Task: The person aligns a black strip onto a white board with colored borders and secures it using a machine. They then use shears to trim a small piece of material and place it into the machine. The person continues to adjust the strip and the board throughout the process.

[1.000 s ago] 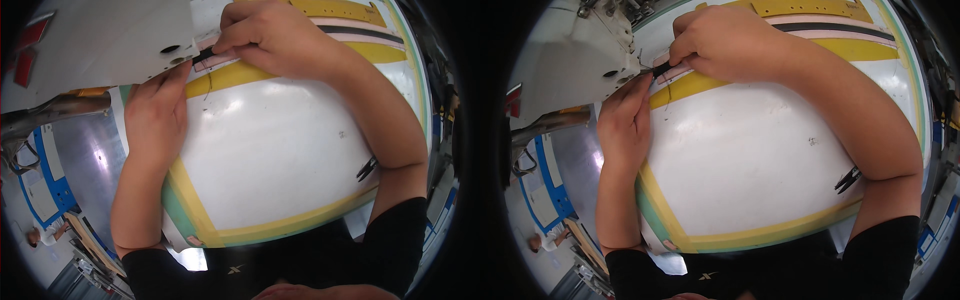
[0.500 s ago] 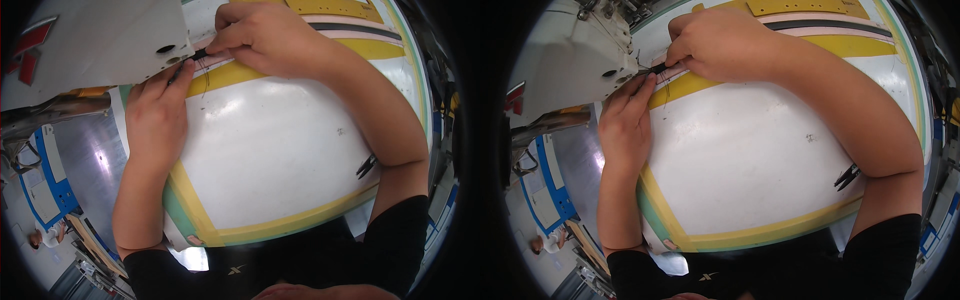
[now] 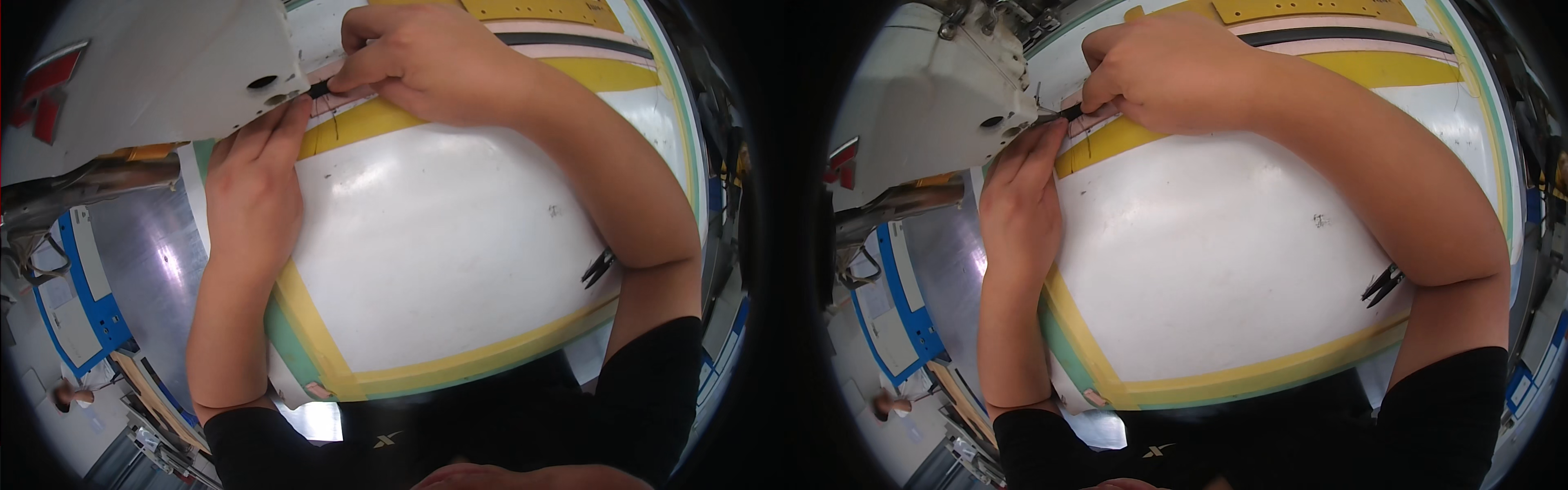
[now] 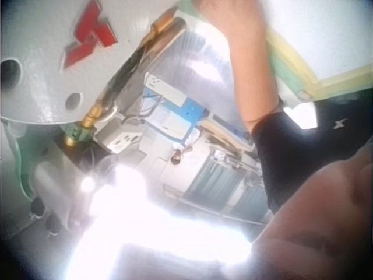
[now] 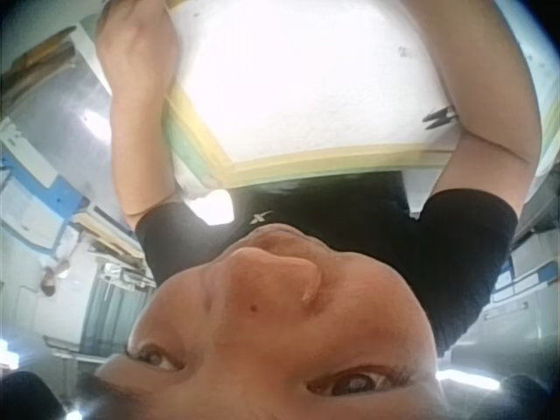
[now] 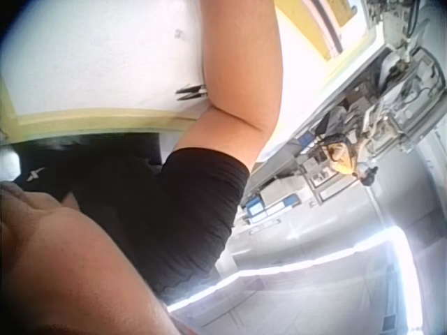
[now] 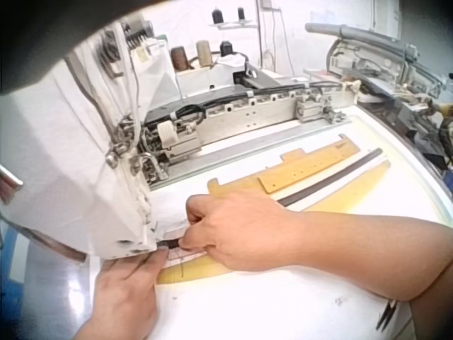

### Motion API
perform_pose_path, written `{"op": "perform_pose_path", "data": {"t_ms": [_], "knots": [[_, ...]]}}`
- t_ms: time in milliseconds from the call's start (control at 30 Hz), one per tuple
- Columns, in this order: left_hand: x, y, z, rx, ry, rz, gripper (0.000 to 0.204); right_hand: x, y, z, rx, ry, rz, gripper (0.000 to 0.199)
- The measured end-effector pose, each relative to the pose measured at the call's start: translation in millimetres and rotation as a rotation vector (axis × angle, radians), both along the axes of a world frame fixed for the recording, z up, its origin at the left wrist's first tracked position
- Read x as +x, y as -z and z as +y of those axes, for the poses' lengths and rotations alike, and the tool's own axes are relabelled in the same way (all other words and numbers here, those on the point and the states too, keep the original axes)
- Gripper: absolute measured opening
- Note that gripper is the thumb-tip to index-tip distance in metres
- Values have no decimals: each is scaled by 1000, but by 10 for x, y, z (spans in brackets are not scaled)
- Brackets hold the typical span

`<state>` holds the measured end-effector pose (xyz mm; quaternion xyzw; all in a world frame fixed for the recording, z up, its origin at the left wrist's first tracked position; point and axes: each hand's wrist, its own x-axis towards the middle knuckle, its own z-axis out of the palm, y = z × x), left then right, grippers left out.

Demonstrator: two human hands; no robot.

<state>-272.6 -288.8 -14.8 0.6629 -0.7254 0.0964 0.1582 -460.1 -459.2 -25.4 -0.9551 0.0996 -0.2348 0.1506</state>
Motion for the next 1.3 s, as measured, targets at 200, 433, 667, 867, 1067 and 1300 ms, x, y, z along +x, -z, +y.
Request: {"op": "perform_pose_path", "data": {"t_ms": [200,433,667,867,1067,1300], "knots": [[-34,-29,-7,35,5,-28,46,-7,9,3,-21,-7,37,20],[-23,-20,11,45,21,-69,48,12,-39,-1,-13,-40,60,21],[-30,-17,52,46,-5,-106,48,-15,35,21,-61,15,15,25],[0,6,65,34,8,-88,49,-11,18,65,-86,15,2,28],[-31,-21,76,24,17,-65,47,10,-43,105,-275,-31,6,26],[-40,-20,97,43,-7,-137,47,110,-185,2,14,-45,137,23]]}}
